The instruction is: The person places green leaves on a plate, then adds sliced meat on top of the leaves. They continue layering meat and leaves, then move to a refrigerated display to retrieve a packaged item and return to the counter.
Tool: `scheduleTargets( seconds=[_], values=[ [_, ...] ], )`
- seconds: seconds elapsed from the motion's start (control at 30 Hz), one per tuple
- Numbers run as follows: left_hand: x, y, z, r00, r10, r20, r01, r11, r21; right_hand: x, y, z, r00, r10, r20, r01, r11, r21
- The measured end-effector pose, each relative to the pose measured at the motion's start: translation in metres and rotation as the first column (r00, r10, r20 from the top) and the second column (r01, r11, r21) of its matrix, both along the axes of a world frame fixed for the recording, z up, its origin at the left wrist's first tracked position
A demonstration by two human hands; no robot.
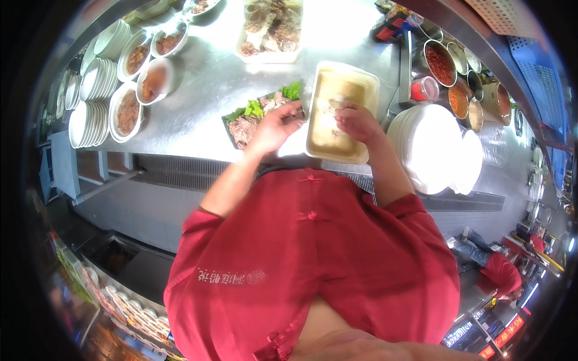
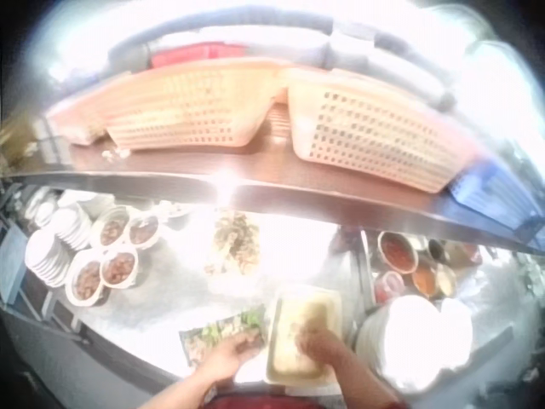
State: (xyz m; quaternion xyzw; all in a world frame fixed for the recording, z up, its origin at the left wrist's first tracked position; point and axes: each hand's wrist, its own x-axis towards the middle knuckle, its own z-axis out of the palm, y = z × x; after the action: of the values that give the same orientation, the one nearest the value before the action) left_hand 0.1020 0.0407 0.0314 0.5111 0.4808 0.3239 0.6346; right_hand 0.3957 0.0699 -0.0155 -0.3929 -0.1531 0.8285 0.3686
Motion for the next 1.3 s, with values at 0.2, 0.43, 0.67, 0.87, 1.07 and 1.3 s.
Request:
scheduleTargets(
  seconds=[0.2, 0.43, 0.67, 0.87, 1.07, 1.3],
  values=[
    [0.018, -0.005, -0.001, 0.949, 0.080, 0.304, -0.023, 0.982, -0.189, -0.055, -0.005, 0.042, 0.983, 0.059, -0.176, -0.080, 0.990, -0.116],
    [-0.047, -0.028, 0.009, 0.980, 0.128, 0.153, -0.090, 0.968, -0.236, -0.118, -0.006, 0.063, 0.914, 0.317, 0.253, -0.403, 0.778, 0.482],
    [-0.073, -0.066, 0.008, 0.907, 0.103, -0.408, -0.131, 0.990, -0.043, -0.177, -0.026, 0.056, 0.564, 0.002, 0.826, -0.789, 0.295, 0.538],
    [-0.081, -0.098, -0.014, 0.824, 0.302, -0.478, -0.376, 0.924, -0.064, -0.204, -0.046, 0.021, 0.513, -0.199, 0.835, -0.717, 0.435, 0.544],
    [-0.112, -0.088, -0.023, 0.766, 0.485, -0.422, -0.518, 0.854, 0.042, -0.219, -0.009, -0.002, 0.651, 0.054, 0.757, -0.606, 0.638, 0.475],
    [-0.133, -0.046, -0.047, 0.824, 0.351, -0.445, -0.139, 0.886, 0.441, -0.233, -0.011, -0.005, 0.373, -0.343, 0.862, -0.679, 0.531, 0.506]
  ],
)
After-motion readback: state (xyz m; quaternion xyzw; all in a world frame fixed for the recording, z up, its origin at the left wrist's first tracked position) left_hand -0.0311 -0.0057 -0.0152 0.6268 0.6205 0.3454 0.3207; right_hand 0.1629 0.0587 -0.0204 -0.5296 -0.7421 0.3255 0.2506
